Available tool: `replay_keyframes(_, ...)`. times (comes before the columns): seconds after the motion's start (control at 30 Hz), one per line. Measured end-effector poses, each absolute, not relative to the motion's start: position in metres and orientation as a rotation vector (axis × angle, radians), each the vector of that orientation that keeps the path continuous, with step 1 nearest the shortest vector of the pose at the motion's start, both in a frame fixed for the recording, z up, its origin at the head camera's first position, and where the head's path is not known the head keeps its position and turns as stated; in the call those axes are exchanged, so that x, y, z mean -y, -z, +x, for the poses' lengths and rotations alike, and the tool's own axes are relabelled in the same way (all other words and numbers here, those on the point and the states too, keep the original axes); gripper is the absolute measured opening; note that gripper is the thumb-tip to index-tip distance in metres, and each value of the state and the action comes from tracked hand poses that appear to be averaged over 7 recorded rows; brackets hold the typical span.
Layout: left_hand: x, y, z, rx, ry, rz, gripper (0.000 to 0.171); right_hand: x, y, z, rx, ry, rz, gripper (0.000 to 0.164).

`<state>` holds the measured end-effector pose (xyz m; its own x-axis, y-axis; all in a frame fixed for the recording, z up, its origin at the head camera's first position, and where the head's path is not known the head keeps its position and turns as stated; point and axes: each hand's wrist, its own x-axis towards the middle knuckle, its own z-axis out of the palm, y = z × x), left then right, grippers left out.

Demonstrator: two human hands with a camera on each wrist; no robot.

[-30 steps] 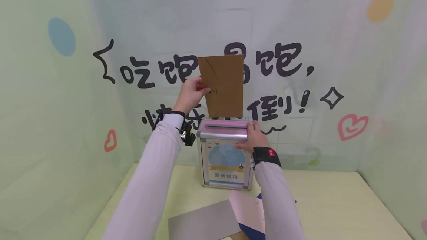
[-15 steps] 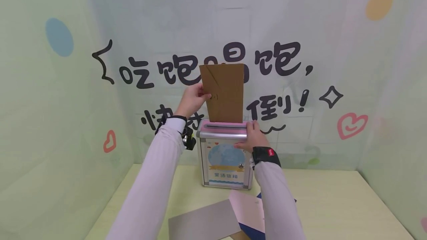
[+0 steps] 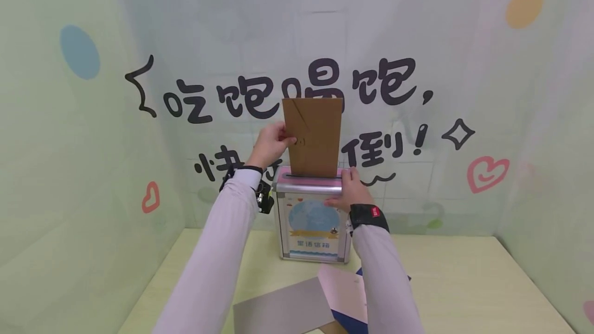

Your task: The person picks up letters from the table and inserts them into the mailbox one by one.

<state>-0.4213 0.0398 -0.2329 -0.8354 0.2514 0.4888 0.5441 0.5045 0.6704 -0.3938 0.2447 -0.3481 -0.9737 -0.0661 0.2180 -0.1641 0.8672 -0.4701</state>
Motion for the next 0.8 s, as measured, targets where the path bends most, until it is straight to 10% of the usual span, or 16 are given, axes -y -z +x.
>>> replay_keyframes(0.8, -0.039, 0.265, -0.436, 2.436, 1.248, -0.627, 0.012, -0.241, 0.345, -0.392, 2.841, -0.727, 0.178, 0.093)
